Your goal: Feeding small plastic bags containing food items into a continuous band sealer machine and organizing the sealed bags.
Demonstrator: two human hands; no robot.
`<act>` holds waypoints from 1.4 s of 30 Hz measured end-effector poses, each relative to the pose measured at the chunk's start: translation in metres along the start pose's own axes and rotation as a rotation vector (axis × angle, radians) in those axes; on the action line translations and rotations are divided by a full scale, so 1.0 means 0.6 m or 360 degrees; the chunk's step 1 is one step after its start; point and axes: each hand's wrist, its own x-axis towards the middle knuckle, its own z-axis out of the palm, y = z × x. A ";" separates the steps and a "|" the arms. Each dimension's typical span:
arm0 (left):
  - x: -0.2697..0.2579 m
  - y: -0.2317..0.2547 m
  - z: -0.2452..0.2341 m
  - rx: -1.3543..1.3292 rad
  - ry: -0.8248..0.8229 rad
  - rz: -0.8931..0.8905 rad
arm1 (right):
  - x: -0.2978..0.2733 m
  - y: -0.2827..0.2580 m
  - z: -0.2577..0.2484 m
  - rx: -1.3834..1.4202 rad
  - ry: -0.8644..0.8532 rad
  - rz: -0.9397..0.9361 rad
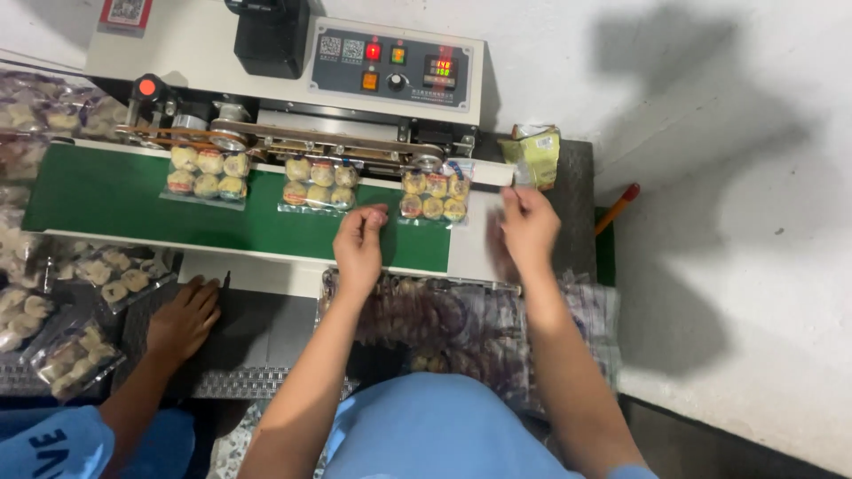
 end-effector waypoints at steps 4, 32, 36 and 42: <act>0.010 -0.012 -0.010 0.0033 -0.0084 0.0095 | -0.089 0.077 -0.146 -0.0342 -0.0004 0.0096; 0.030 -0.087 -0.073 -0.0284 0.0132 0.0249 | -0.269 0.327 -0.362 -0.0612 -0.0014 0.0990; 0.017 -0.082 -0.081 -0.0235 0.0222 0.0327 | -0.280 0.299 -0.370 -0.0860 -0.0008 0.0794; -0.093 0.074 -0.074 0.0073 -0.0076 0.0509 | -0.291 0.125 -0.356 -0.0374 0.0041 0.0446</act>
